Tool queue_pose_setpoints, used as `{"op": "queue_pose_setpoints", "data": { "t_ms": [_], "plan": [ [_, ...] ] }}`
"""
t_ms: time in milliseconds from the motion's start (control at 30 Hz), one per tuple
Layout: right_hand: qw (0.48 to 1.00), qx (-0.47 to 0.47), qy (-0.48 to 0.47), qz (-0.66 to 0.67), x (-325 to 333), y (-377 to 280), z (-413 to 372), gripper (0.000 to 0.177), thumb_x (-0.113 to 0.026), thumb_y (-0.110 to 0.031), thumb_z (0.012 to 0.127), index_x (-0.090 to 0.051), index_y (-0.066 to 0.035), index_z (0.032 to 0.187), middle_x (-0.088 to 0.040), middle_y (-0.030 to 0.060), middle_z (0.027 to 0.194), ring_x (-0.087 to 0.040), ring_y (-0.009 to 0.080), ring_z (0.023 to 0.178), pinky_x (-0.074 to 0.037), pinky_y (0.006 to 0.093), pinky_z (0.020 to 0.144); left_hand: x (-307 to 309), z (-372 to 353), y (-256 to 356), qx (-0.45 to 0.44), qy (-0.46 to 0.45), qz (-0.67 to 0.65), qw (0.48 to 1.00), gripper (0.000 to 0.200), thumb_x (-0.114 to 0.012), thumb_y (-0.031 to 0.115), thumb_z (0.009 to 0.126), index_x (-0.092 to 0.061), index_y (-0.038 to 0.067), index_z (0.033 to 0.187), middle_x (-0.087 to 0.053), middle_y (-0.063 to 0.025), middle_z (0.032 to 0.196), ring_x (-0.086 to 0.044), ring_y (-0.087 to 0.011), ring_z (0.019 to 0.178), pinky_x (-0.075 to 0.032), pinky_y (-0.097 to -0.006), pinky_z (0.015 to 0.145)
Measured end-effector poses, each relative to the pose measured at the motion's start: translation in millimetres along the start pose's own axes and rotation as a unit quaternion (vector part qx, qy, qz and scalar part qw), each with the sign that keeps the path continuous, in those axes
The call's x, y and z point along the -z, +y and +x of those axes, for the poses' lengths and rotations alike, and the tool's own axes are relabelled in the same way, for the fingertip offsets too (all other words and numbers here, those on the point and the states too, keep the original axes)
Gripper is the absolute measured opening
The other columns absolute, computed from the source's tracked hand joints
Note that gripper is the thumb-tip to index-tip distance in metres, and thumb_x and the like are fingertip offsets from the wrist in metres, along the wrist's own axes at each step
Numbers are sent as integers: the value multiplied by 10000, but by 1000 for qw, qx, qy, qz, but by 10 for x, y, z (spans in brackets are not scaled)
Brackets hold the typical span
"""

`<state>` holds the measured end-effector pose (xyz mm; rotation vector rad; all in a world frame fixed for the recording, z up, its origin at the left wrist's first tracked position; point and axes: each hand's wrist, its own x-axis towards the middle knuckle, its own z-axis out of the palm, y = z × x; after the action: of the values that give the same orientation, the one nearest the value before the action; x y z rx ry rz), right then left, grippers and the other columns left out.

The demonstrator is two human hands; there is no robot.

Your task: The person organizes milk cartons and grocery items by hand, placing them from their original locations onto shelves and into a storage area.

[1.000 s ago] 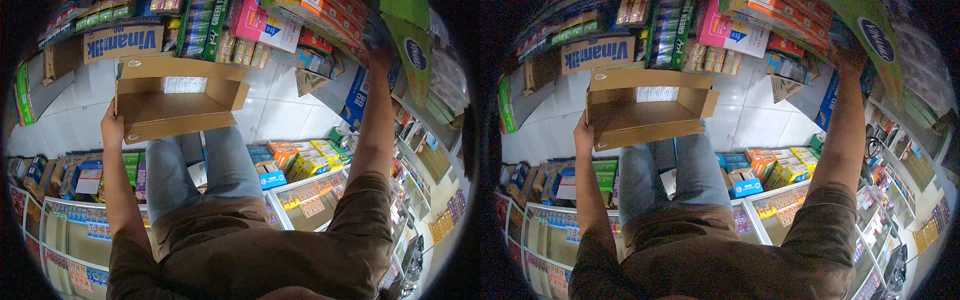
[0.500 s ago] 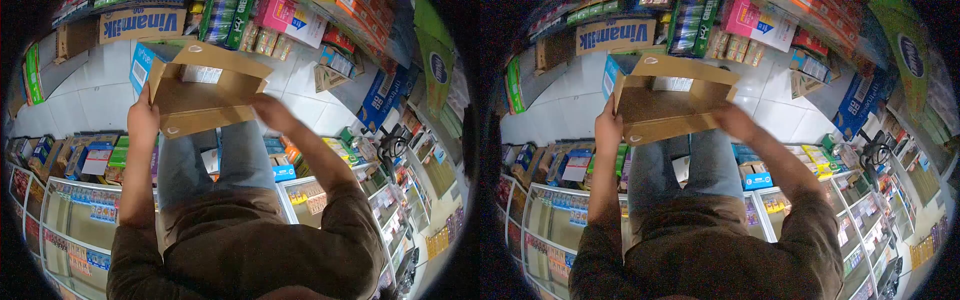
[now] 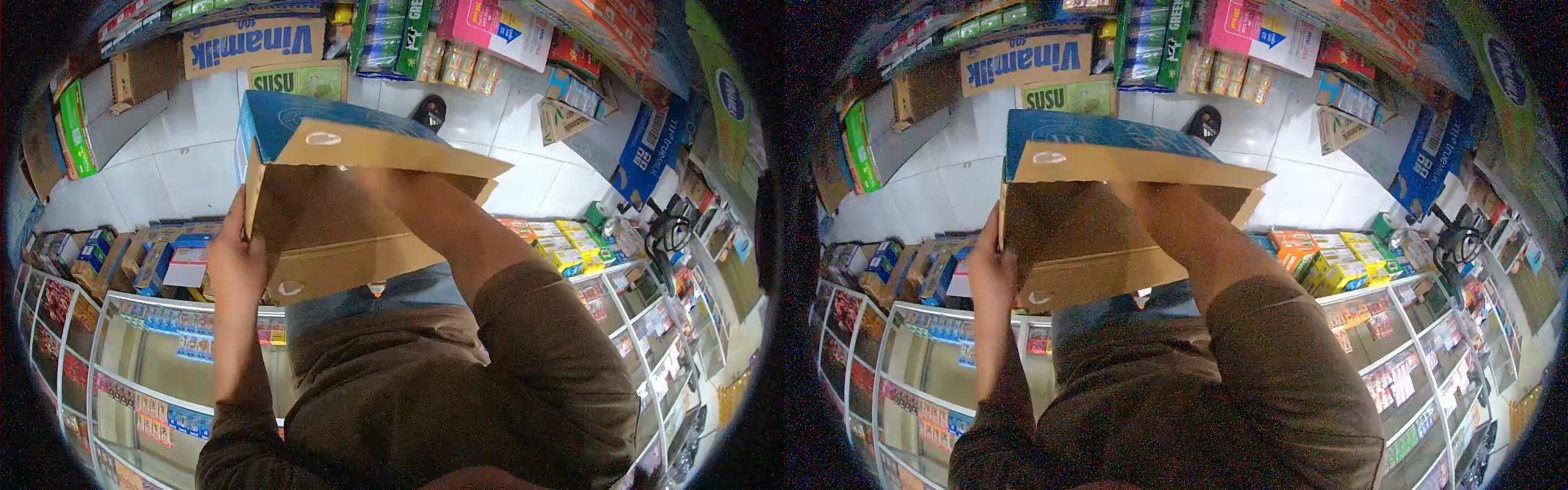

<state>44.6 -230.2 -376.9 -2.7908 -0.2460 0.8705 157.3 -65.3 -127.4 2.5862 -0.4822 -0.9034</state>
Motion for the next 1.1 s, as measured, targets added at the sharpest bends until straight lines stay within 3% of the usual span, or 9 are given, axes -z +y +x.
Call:
{"op": "queue_pose_setpoints", "data": {
  "t_ms": [167, 267, 333, 467, 567, 667, 767, 900, 1100],
  "plan": [
    [993, 69, -38, -86, 21, 106, -247, 293, -535, -172, 762, -594, -107, 1042, -563, 120, 1084, -536, 344, 966, -415, 494, 881, -228, 112, 108, 132, -131, 157, 970, 555, -501, 122, 786, -349, 89, 1319, -613, -247, 758, -604, -416, 703, -474, -504, 625],
    [965, 225, -70, -111, -73, 365, -573, 269, -547, -204, 749, -623, -125, 995, -576, 101, 1046, -537, 344, 938, -411, 513, 868, -348, 190, 13, 149, -142, 190, 960, 539, -484, 141, 796, -352, 74, 1313, -613, -243, 742, -608, -408, 684, -479, -502, 614],
    [991, 114, -26, 68, -500, 495, -794, 221, -546, -239, 735, -640, -149, 913, -586, 85, 958, -545, 315, 909, -417, 497, 860, -391, 215, -94, 153, -126, 189, 962, 539, -480, 141, 801, -347, 79, 1320, -618, -231, 743, -611, -400, 687, -482, -496, 614],
    [983, 168, -5, 68, -485, 720, -1181, 159, -536, -243, 726, -632, -165, 825, -590, 54, 891, -555, 252, 911, -414, 445, 874, -424, 271, -74, 161, -164, 206, 951, 557, -472, 138, 805, -331, 76, 1340, -619, -224, 776, -615, -388, 712, -487, -480, 635],
    [976, 217, 4, -26, 524, 815, -1580, 127, -531, -229, 720, -619, -173, 794, -588, 28, 853, -553, 204, 930, -406, 394, 868, -469, 247, 177, 131, -170, 194, 957, 568, -464, 139, 809, -307, 44, 1347, -620, -225, 791, -616, -383, 715, -487, -479, 644],
    [960, 245, -125, -49, 900, 889, -1835, 117, -534, -204, 703, -612, -165, 781, -588, 15, 825, -546, 198, 934, -398, 370, 840, -545, 244, 453, 109, -196, 189, 956, 574, -446, 139, 818, -280, 15, 1353, -623, -225, 795, -618, -378, 712, -486, -474, 653],
    [931, 359, -58, -41, 1349, 884, -1974, 120, -530, -196, 699, -600, -148, 783, -573, 19, 796, -545, 196, 905, -399, 367, 795, -826, 187, 599, 90, -232, 174, 953, 640, -477, 128, 795, -224, 33, 1376, -620, -226, 797, -612, -380, 702, -481, -480, 635],
    [943, 316, -7, 102, 1732, 888, -2272, 215, -545, -180, 696, -589, -106, 893, -530, 38, 783, -537, 219, 862, -414, 389, 838, -1111, 182, 752, 80, -241, 162, 954, 673, -484, 109, 774, -198, 31, 1378, -618, -228, 785, -611, -387, 708, -481, -489, 654],
    [980, -4, 17, 200, 2430, 1348, -2944, 526, -635, -173, 694, -491, -98, 1195, -576, 106, 999, -584, 303, 849, -505, 384, 673, -1413, 276, 424, 137, -244, 119, 953, 644, -460, 156, 802, -204, 31, 1379, -613, -270, 884, -614, -398, 805, -485, -477, 726]
  ]
}}
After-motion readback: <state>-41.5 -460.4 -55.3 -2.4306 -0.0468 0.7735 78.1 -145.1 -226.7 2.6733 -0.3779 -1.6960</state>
